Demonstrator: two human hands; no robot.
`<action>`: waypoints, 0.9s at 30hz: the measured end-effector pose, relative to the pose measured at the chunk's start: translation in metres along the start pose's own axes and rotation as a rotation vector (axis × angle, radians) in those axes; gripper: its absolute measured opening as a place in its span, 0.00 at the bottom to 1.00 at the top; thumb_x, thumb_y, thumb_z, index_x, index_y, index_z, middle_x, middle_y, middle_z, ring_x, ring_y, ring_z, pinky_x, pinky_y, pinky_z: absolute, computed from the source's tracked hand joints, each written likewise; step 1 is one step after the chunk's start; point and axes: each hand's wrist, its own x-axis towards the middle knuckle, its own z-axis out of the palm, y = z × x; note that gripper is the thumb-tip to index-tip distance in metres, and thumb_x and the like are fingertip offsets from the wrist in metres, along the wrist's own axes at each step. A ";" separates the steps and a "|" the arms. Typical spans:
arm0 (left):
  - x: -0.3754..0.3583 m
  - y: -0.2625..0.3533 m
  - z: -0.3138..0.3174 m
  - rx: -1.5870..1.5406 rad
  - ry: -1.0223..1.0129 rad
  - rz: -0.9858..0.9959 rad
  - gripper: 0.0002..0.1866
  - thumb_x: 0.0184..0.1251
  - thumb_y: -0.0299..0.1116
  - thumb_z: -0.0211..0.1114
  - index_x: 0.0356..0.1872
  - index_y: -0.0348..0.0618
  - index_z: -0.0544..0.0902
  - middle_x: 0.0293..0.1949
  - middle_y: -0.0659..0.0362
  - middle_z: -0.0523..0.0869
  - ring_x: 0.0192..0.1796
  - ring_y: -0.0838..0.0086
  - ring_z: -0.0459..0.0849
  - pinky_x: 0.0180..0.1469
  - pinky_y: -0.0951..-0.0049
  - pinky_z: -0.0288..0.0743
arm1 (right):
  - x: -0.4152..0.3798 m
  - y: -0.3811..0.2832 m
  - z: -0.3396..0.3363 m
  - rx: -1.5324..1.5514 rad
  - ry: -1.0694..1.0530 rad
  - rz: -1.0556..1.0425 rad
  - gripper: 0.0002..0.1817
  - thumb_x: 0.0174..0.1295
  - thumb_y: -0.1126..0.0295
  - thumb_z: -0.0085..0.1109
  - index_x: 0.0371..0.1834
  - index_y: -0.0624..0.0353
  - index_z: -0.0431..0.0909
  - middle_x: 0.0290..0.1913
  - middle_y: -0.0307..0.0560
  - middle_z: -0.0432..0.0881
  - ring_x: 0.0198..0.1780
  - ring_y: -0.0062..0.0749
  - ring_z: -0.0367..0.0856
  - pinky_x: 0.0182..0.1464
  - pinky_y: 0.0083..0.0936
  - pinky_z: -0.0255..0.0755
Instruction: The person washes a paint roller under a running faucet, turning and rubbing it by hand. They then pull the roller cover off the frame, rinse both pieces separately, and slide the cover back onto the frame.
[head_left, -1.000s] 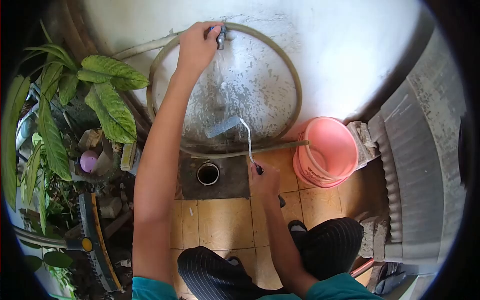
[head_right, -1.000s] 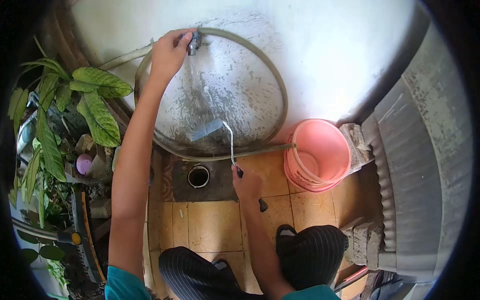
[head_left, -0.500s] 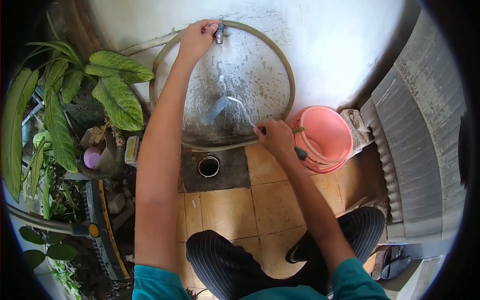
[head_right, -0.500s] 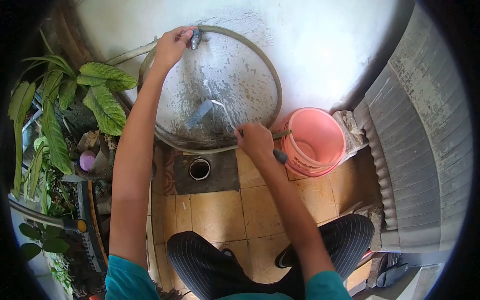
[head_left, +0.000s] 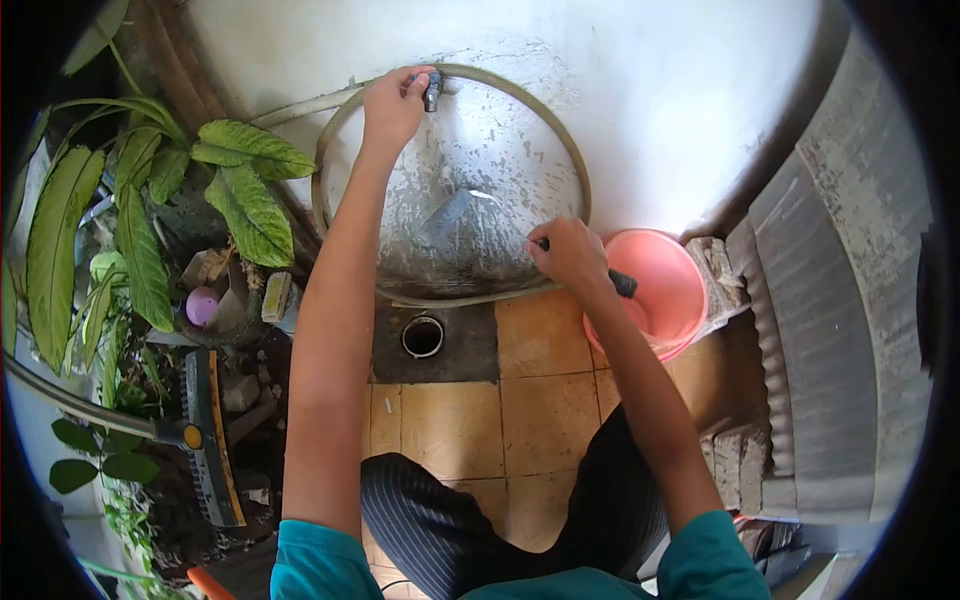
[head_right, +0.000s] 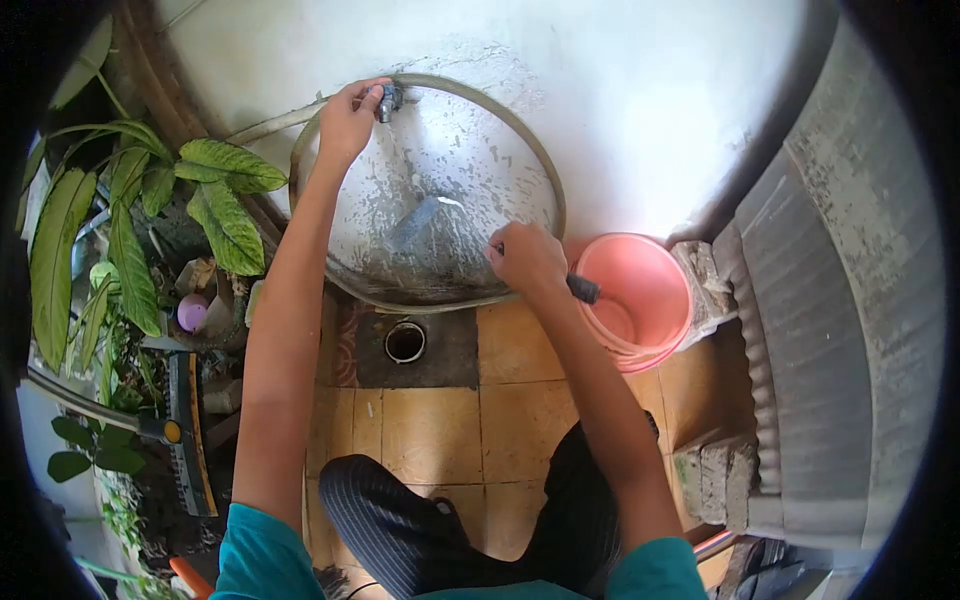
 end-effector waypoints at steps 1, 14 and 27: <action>-0.001 0.001 0.000 0.004 0.009 -0.001 0.10 0.66 0.30 0.60 0.43 0.43 0.86 0.26 0.59 0.83 0.28 0.78 0.78 0.33 0.77 0.73 | 0.000 0.002 0.004 0.002 0.031 0.011 0.08 0.54 0.64 0.64 0.35 0.51 0.87 0.32 0.51 0.85 0.36 0.47 0.83 0.43 0.39 0.77; -0.006 0.014 0.006 0.108 0.042 -0.113 0.10 0.67 0.33 0.60 0.45 0.49 0.86 0.25 0.58 0.84 0.27 0.78 0.80 0.33 0.76 0.74 | 0.018 0.036 0.027 0.130 0.020 -0.034 0.08 0.54 0.63 0.65 0.36 0.50 0.87 0.31 0.54 0.84 0.34 0.49 0.83 0.40 0.39 0.77; -0.002 0.000 0.005 0.182 0.065 -0.068 0.11 0.67 0.36 0.60 0.45 0.53 0.86 0.28 0.57 0.85 0.29 0.75 0.81 0.35 0.74 0.74 | 0.014 0.033 0.021 0.142 0.015 -0.022 0.08 0.54 0.64 0.65 0.36 0.50 0.87 0.32 0.54 0.84 0.36 0.49 0.83 0.41 0.39 0.76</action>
